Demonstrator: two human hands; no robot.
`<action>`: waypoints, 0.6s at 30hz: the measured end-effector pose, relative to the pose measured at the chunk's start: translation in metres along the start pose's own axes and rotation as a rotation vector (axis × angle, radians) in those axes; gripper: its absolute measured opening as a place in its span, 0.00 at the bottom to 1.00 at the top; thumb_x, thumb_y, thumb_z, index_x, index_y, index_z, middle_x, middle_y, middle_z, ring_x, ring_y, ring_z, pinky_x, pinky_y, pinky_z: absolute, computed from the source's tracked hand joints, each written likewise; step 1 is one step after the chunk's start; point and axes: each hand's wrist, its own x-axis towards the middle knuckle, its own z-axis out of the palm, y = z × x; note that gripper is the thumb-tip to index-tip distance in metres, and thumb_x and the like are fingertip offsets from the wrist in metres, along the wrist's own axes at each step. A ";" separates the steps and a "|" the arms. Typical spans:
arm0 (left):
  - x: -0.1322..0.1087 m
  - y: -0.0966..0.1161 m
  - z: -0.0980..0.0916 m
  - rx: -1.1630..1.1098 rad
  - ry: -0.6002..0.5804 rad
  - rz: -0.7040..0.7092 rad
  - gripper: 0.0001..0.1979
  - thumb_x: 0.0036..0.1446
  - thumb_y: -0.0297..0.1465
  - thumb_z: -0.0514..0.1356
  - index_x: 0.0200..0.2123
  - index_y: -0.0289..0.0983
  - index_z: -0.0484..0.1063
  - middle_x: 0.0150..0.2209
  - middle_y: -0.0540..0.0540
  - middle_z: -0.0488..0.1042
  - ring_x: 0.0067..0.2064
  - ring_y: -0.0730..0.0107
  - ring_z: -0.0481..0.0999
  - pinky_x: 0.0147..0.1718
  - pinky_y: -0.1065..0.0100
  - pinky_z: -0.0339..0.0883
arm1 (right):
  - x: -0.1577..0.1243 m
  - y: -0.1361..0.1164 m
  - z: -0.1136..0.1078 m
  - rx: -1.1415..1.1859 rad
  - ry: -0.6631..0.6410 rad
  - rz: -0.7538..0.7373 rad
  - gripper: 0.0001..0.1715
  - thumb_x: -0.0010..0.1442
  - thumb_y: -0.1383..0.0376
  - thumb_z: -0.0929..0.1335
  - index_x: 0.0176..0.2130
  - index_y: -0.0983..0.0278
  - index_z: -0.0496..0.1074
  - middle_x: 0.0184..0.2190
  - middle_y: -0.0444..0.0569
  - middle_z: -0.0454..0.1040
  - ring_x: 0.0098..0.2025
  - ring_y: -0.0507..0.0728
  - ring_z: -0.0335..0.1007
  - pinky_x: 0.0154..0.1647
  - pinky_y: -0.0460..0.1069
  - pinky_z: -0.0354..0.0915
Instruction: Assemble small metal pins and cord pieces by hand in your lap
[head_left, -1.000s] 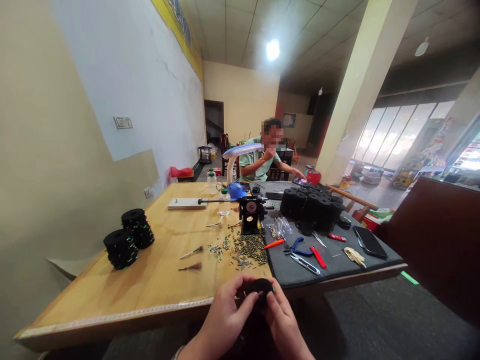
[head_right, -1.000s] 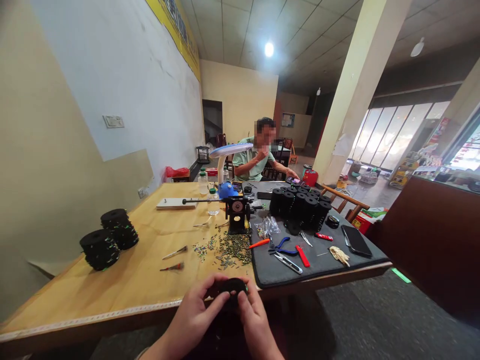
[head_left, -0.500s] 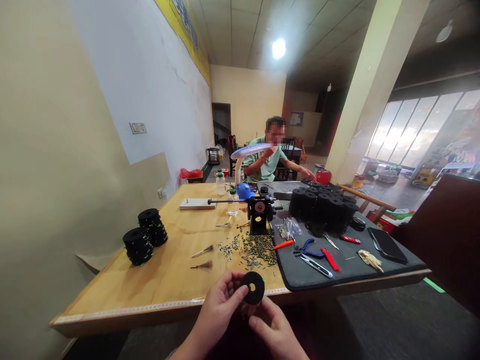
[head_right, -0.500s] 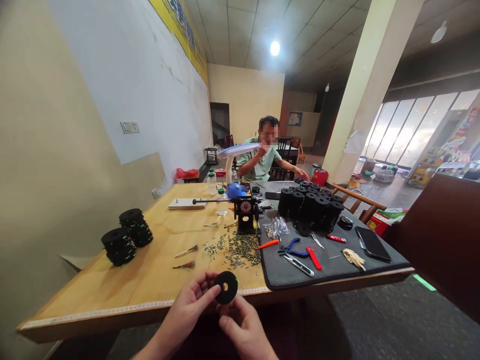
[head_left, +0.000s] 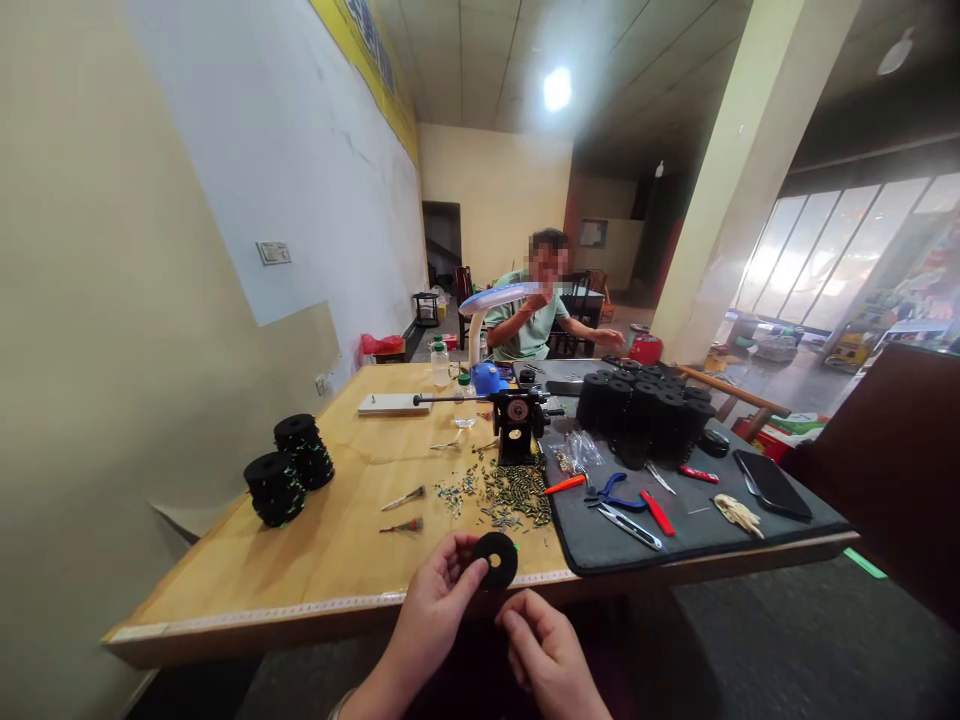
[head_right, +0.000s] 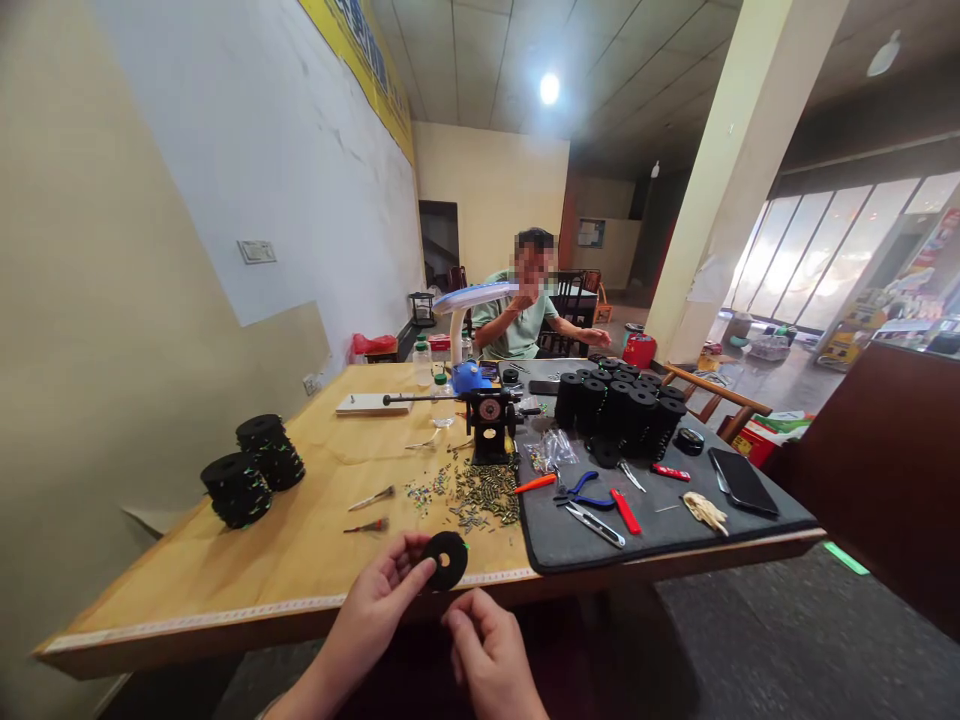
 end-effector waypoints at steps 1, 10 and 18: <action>0.001 -0.002 -0.003 -0.006 0.003 -0.028 0.19 0.45 0.40 0.68 0.38 0.37 0.71 0.32 0.47 0.78 0.37 0.65 0.75 0.38 0.68 0.68 | -0.003 -0.004 -0.005 -0.090 0.022 -0.028 0.23 0.60 0.46 0.62 0.29 0.63 0.64 0.13 0.34 0.53 0.15 0.47 0.47 0.16 0.42 0.46; -0.012 -0.034 -0.013 -0.247 -0.056 -0.518 0.14 0.45 0.32 0.68 0.36 0.36 0.72 0.29 0.50 0.75 0.25 0.78 0.70 0.21 0.78 0.57 | -0.007 -0.045 -0.040 -0.731 -0.039 -0.328 0.14 0.64 0.62 0.61 0.30 0.63 0.70 0.24 0.45 0.71 0.26 0.52 0.63 0.28 0.45 0.55; -0.021 -0.035 -0.014 -0.527 -0.284 -0.812 0.07 0.49 0.27 0.66 0.33 0.34 0.74 0.21 0.52 0.66 0.18 0.84 0.62 0.16 0.82 0.45 | 0.005 -0.032 -0.049 -0.475 -0.107 -0.245 0.14 0.62 0.57 0.64 0.32 0.64 0.72 0.22 0.42 0.66 0.26 0.51 0.60 0.29 0.45 0.56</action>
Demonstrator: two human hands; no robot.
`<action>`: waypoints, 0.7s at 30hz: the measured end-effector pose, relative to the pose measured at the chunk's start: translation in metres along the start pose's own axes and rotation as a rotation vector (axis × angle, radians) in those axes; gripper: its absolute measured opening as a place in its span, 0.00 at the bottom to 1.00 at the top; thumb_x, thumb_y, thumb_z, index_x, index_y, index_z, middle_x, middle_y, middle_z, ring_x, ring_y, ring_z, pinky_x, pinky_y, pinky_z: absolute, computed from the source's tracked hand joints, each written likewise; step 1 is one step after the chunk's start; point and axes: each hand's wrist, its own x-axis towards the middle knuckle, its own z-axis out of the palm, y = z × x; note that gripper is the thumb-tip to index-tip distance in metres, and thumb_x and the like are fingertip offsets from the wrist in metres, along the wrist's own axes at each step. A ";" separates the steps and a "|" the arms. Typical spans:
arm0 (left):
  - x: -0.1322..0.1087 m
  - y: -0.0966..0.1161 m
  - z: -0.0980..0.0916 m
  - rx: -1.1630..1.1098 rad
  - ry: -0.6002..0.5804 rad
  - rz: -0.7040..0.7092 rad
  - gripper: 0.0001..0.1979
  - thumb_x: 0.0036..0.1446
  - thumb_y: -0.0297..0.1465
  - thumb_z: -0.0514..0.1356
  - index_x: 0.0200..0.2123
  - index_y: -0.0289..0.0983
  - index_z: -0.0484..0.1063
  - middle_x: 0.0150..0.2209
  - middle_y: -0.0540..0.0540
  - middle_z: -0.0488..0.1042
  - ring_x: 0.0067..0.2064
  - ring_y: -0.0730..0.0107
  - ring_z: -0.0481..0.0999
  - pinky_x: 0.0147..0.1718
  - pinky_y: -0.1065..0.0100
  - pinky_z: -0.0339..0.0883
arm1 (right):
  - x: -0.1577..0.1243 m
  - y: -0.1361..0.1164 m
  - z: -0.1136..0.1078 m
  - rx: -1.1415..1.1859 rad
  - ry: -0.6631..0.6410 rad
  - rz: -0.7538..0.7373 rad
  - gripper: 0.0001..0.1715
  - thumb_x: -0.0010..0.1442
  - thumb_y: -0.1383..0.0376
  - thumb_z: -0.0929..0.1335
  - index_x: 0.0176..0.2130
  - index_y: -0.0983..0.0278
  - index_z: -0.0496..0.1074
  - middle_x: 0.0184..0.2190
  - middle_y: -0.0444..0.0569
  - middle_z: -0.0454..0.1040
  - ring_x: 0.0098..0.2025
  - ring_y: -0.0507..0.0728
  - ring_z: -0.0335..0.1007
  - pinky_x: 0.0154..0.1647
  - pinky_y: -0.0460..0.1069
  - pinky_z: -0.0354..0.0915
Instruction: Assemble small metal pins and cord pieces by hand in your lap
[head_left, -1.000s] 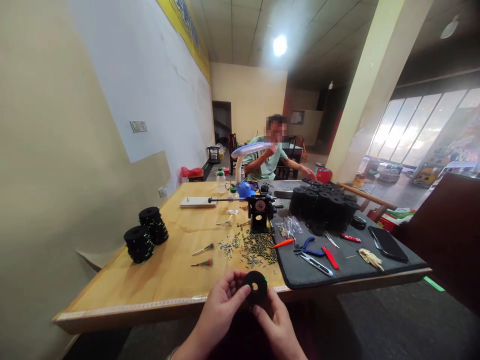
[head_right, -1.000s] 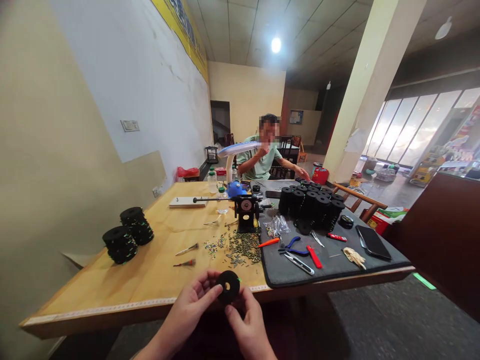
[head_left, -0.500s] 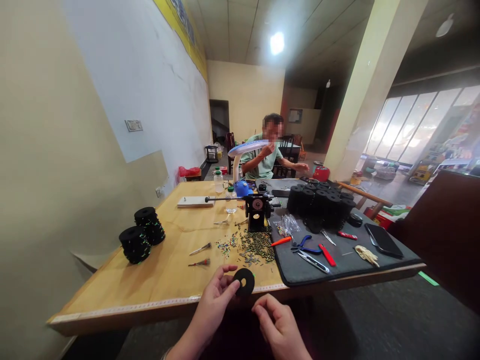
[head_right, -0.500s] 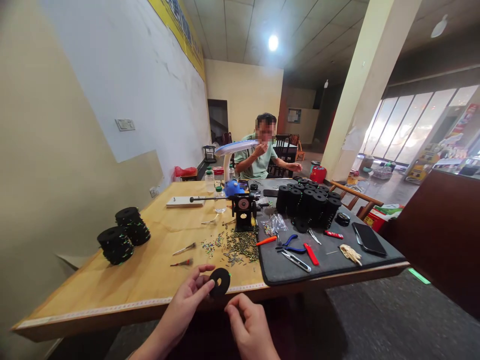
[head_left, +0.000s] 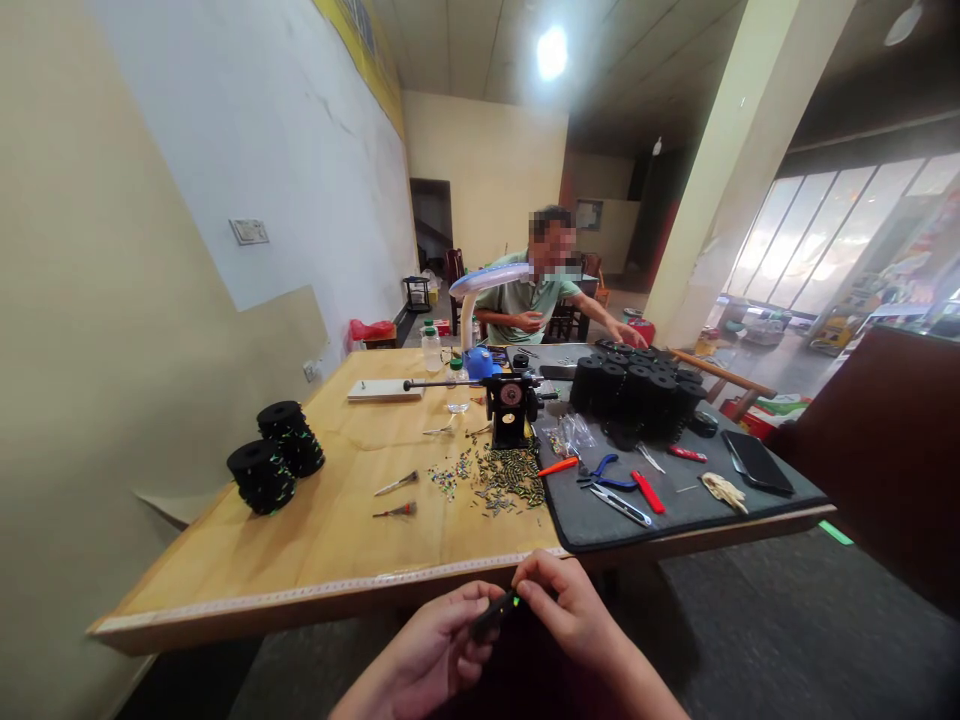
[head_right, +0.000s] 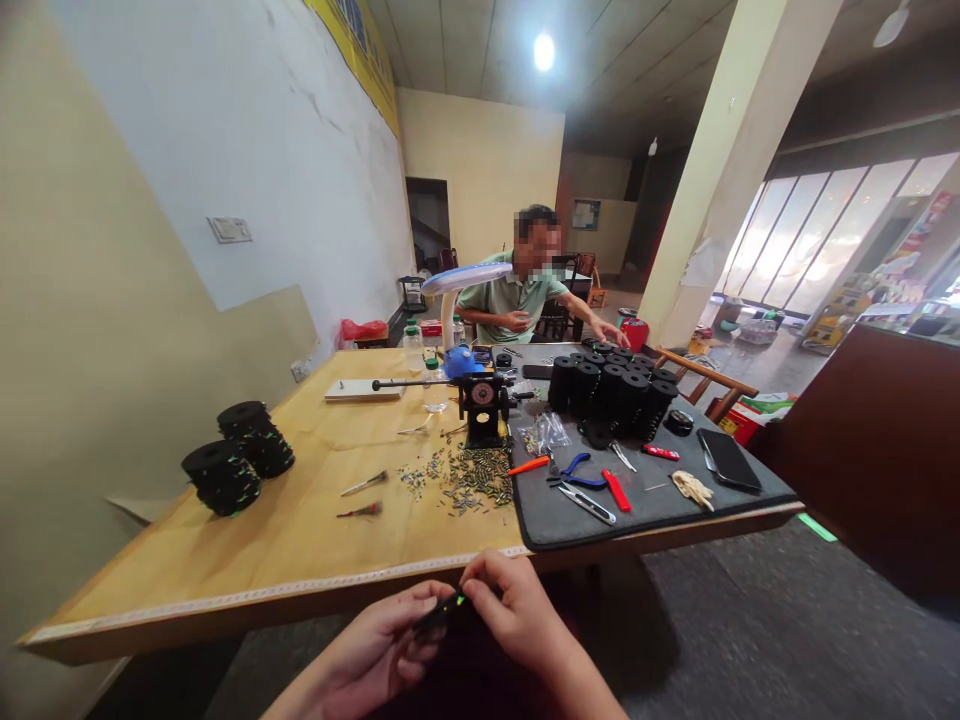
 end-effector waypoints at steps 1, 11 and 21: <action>-0.001 0.000 0.001 -0.044 -0.040 -0.045 0.06 0.49 0.26 0.66 0.32 0.34 0.74 0.21 0.52 0.66 0.19 0.84 0.62 0.17 0.83 0.45 | -0.002 0.004 0.003 0.088 -0.014 0.031 0.16 0.62 0.55 0.63 0.33 0.64 0.72 0.21 0.41 0.65 0.24 0.51 0.58 0.27 0.45 0.56; -0.001 -0.006 0.011 0.315 0.112 0.187 0.10 0.50 0.34 0.65 0.33 0.35 0.74 0.27 0.48 0.72 0.27 0.74 0.70 0.25 0.75 0.60 | -0.012 0.005 0.018 -0.011 -0.062 0.106 0.16 0.58 0.54 0.66 0.32 0.65 0.74 0.21 0.43 0.70 0.23 0.51 0.61 0.25 0.44 0.54; 0.001 -0.002 0.008 0.819 0.241 0.657 0.07 0.48 0.31 0.67 0.32 0.37 0.74 0.32 0.47 0.73 0.37 0.64 0.71 0.39 0.68 0.64 | -0.012 0.005 0.017 -0.002 -0.027 0.155 0.07 0.54 0.66 0.68 0.36 0.64 0.74 0.20 0.38 0.64 0.23 0.49 0.56 0.24 0.44 0.50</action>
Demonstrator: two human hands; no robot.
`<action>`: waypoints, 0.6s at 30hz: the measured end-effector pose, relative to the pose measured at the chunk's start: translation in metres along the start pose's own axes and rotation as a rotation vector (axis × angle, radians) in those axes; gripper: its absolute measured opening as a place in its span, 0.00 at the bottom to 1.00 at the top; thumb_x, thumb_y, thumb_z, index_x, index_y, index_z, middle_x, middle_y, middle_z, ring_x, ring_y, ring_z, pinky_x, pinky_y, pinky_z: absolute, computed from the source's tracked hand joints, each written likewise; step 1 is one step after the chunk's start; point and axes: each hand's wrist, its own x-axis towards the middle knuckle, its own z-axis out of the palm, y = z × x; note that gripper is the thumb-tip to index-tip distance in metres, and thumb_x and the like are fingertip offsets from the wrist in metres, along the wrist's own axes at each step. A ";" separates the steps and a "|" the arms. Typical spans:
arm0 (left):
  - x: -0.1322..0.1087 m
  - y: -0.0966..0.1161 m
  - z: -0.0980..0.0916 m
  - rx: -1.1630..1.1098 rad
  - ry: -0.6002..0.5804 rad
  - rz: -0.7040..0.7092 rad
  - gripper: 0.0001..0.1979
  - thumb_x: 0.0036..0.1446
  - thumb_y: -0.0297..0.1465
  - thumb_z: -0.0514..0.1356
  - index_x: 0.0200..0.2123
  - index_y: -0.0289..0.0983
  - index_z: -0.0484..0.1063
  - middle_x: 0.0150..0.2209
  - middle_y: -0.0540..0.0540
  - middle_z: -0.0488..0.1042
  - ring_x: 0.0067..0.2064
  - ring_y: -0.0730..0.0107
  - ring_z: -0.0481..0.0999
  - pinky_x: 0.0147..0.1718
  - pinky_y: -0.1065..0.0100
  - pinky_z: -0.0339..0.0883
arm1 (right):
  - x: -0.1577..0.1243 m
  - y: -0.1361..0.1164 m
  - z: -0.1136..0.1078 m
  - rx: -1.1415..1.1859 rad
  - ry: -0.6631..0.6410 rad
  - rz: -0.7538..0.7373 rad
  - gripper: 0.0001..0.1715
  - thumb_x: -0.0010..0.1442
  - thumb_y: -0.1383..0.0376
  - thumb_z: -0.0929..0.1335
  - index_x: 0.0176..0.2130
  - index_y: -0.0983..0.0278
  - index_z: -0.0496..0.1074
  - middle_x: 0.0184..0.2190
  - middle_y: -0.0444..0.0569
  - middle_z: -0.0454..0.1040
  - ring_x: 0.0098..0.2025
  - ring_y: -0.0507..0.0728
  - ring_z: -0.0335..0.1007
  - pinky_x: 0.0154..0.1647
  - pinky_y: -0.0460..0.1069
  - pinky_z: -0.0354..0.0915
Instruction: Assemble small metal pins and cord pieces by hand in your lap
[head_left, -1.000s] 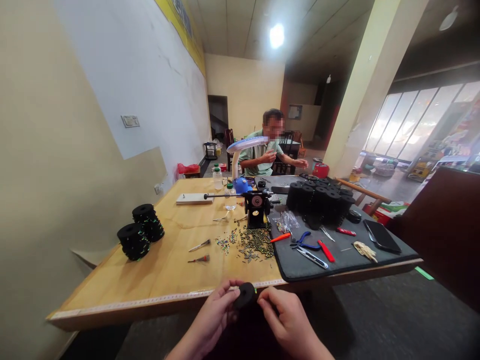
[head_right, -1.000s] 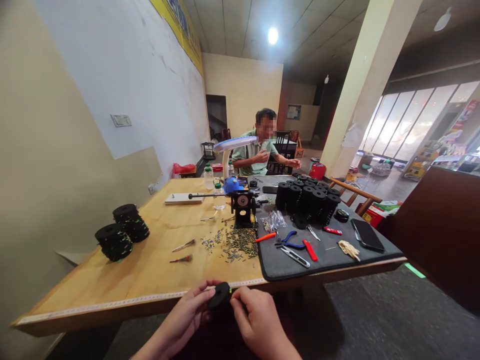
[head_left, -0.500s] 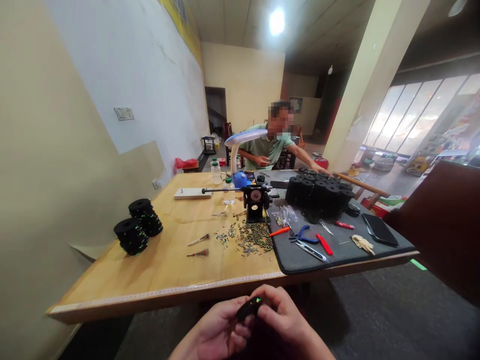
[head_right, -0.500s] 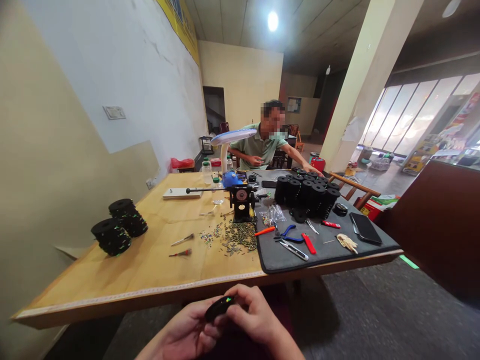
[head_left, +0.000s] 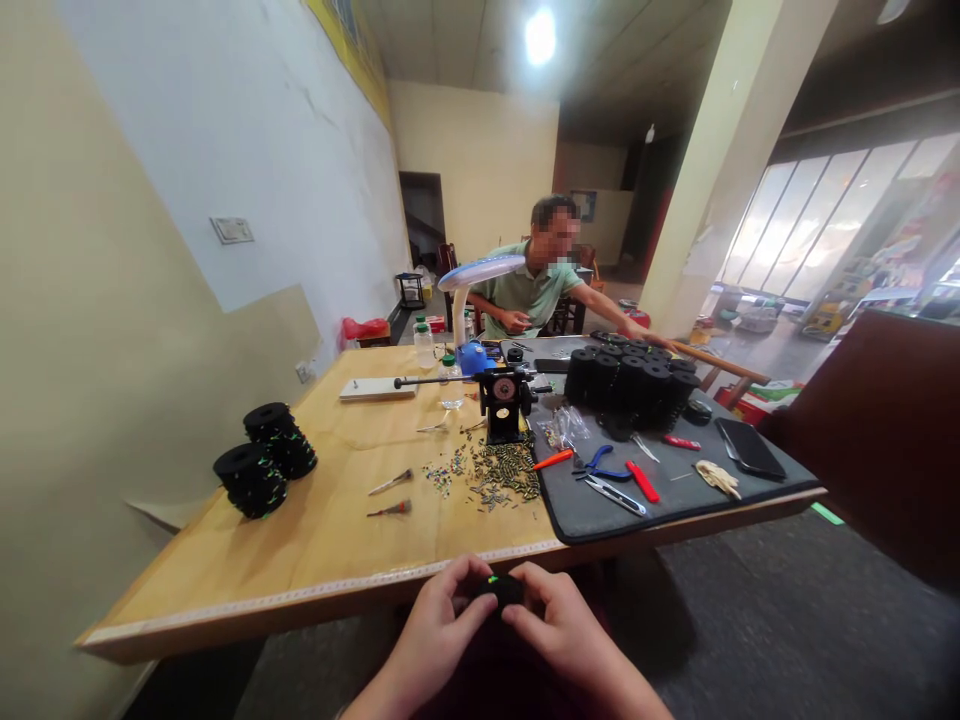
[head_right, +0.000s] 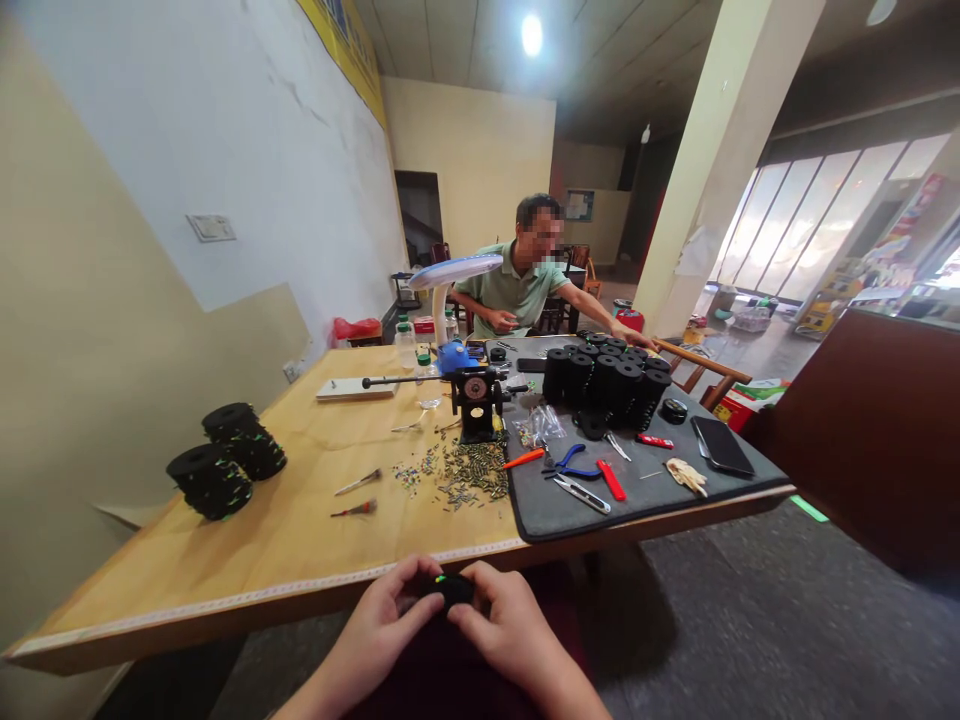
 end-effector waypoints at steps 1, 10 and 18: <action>0.001 -0.003 0.001 -0.060 0.022 -0.023 0.09 0.47 0.31 0.67 0.32 0.37 0.73 0.32 0.48 0.72 0.37 0.64 0.71 0.38 0.68 0.65 | 0.000 0.003 0.002 0.070 0.008 0.012 0.07 0.55 0.64 0.68 0.35 0.65 0.73 0.20 0.38 0.64 0.23 0.49 0.56 0.24 0.44 0.51; 0.001 -0.015 0.012 -0.423 0.030 -0.190 0.16 0.42 0.34 0.71 0.33 0.36 0.72 0.35 0.47 0.71 0.39 0.64 0.70 0.36 0.65 0.71 | -0.003 0.011 0.020 0.350 0.146 0.055 0.14 0.58 0.56 0.67 0.35 0.66 0.71 0.23 0.42 0.68 0.22 0.49 0.57 0.24 0.44 0.56; -0.001 -0.012 0.013 -0.541 -0.001 -0.223 0.13 0.44 0.32 0.71 0.33 0.37 0.74 0.35 0.48 0.74 0.41 0.67 0.71 0.42 0.69 0.66 | -0.011 0.008 0.023 0.201 0.197 -0.012 0.14 0.58 0.57 0.67 0.38 0.65 0.73 0.27 0.46 0.75 0.29 0.54 0.67 0.31 0.45 0.64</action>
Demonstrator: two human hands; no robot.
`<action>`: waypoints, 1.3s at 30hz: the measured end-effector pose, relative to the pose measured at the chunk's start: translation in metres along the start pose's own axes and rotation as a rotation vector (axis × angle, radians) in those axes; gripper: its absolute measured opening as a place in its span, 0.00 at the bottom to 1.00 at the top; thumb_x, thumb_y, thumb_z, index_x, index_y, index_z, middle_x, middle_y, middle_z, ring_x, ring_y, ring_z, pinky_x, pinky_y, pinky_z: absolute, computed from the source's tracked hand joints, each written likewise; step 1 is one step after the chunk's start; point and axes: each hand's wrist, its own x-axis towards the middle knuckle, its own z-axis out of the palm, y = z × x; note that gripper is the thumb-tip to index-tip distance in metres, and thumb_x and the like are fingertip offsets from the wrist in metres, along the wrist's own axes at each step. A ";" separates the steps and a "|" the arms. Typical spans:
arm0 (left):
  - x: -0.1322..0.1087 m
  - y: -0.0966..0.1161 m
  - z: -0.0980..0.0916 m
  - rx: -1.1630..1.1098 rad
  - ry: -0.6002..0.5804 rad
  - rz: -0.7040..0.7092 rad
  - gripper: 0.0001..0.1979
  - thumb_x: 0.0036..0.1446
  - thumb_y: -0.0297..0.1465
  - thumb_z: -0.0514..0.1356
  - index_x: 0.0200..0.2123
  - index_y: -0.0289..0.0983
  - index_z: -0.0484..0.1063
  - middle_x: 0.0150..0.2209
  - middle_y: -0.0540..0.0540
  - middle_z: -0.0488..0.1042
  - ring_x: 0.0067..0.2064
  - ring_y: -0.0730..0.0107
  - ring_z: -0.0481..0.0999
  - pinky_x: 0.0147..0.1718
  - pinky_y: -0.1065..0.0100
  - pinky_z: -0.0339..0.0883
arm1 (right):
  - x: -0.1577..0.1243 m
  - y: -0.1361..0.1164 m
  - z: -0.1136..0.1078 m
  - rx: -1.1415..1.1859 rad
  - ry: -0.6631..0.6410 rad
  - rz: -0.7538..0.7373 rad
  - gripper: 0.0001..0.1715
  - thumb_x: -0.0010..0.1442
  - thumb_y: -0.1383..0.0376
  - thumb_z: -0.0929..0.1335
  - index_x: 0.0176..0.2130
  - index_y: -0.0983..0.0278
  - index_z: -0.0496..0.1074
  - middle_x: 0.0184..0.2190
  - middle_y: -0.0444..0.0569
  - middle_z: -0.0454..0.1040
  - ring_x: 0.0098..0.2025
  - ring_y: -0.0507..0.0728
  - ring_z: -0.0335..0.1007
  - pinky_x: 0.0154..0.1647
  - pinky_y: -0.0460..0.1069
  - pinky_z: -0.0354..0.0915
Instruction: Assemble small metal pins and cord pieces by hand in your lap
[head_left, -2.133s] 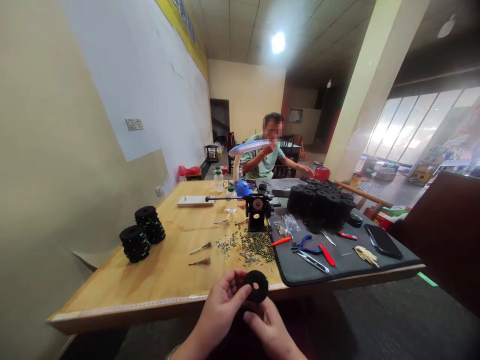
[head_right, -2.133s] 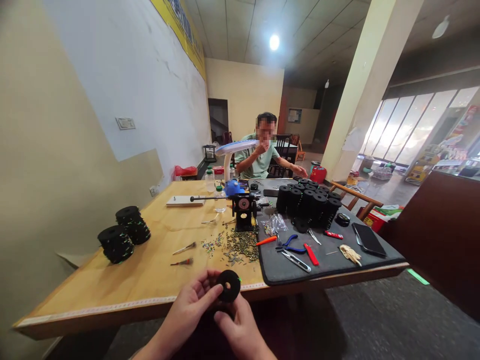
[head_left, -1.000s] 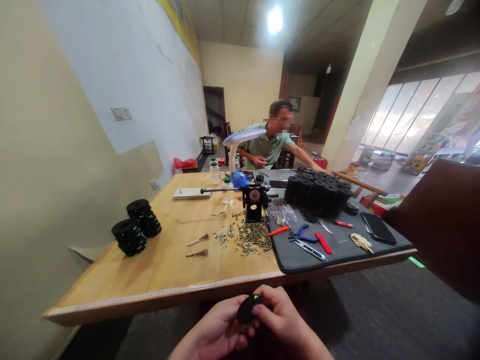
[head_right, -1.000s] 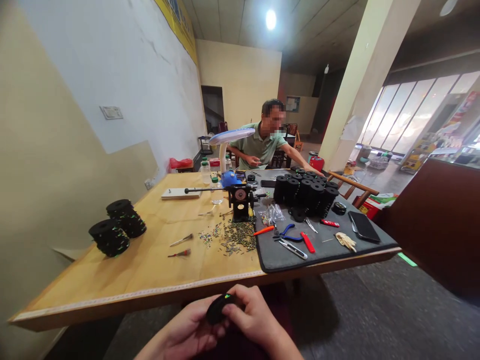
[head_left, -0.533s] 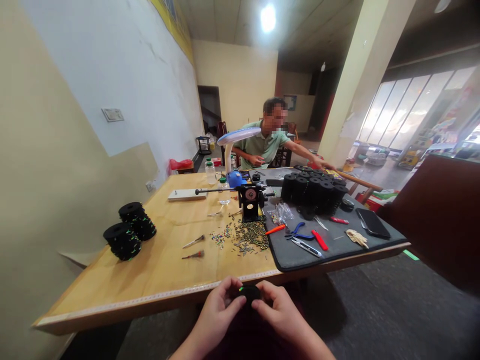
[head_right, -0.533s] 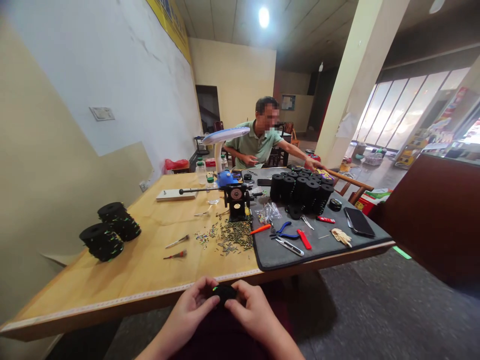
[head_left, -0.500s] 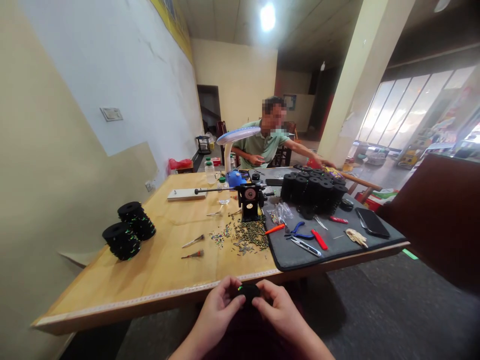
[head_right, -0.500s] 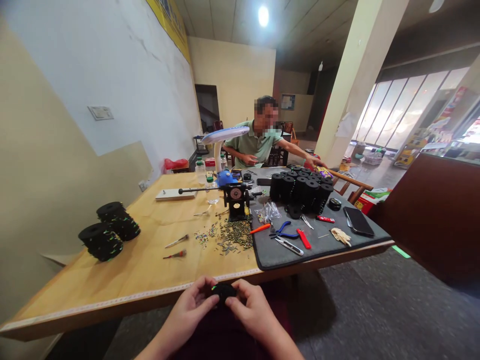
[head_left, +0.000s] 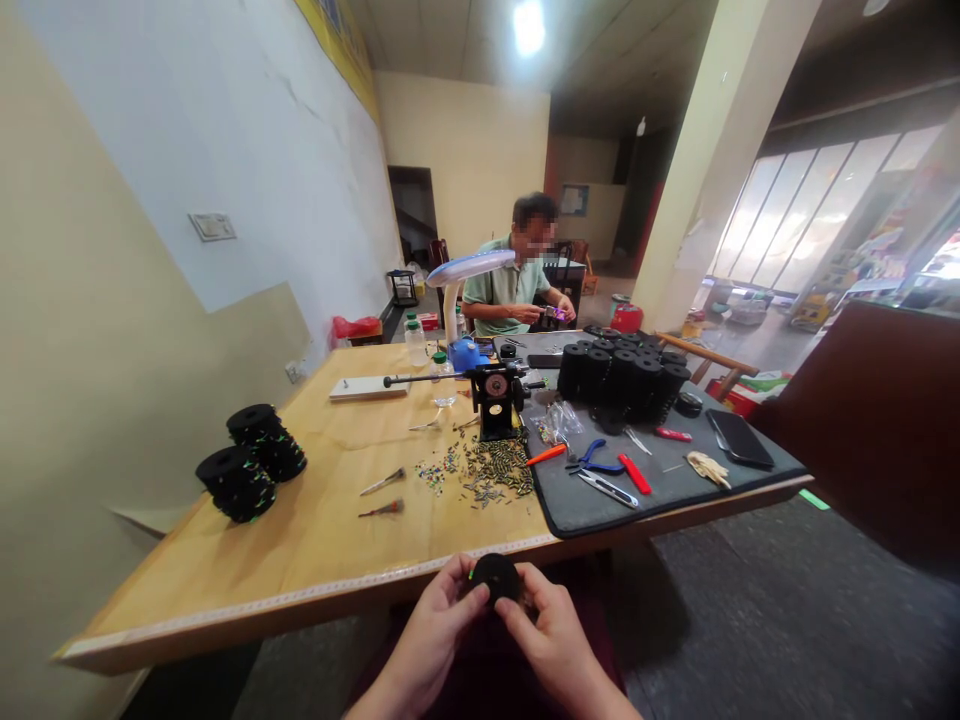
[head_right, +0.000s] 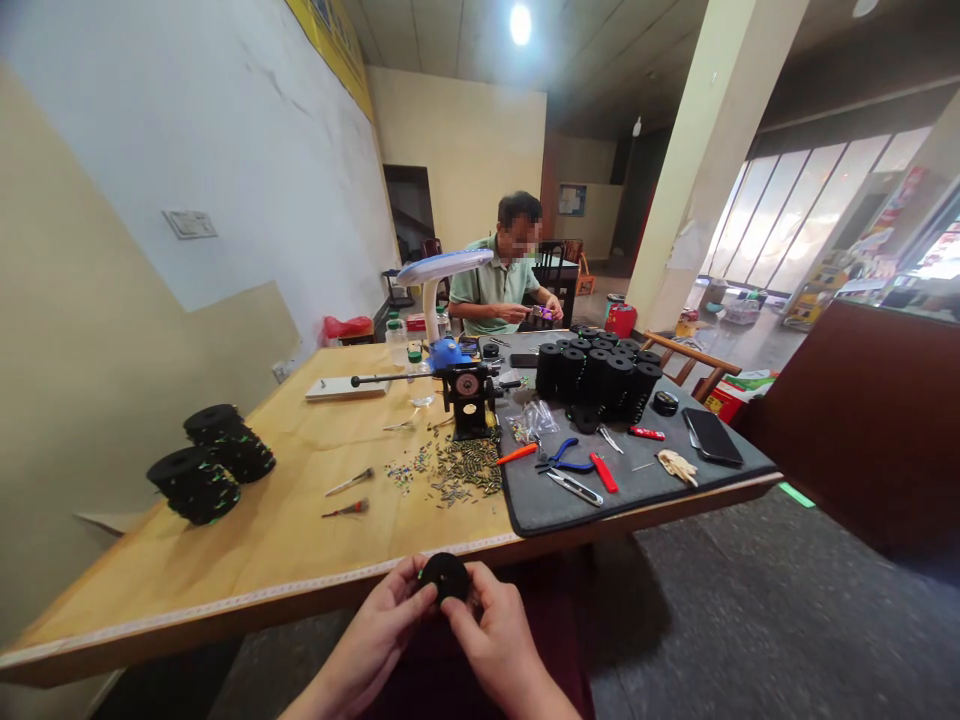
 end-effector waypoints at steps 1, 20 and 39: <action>0.000 0.000 0.000 0.005 0.006 0.002 0.13 0.44 0.32 0.71 0.33 0.36 0.74 0.34 0.48 0.74 0.40 0.68 0.71 0.40 0.71 0.65 | 0.000 0.000 0.000 -0.004 -0.003 -0.006 0.14 0.59 0.56 0.67 0.39 0.65 0.73 0.28 0.46 0.75 0.29 0.54 0.68 0.31 0.45 0.64; 0.015 0.004 0.003 0.278 0.018 -0.052 0.13 0.43 0.35 0.70 0.27 0.35 0.71 0.24 0.53 0.69 0.27 0.74 0.67 0.27 0.73 0.61 | -0.001 0.000 -0.008 -0.393 -0.085 -0.067 0.07 0.60 0.66 0.65 0.39 0.62 0.72 0.29 0.46 0.77 0.28 0.54 0.70 0.29 0.44 0.58; 0.019 0.001 0.000 0.297 -0.068 -0.171 0.15 0.48 0.38 0.65 0.38 0.36 0.72 0.33 0.46 0.76 0.35 0.64 0.73 0.32 0.69 0.64 | 0.003 -0.006 -0.024 -0.622 -0.123 -0.089 0.03 0.55 0.67 0.67 0.31 0.62 0.73 0.26 0.44 0.76 0.27 0.53 0.68 0.27 0.45 0.51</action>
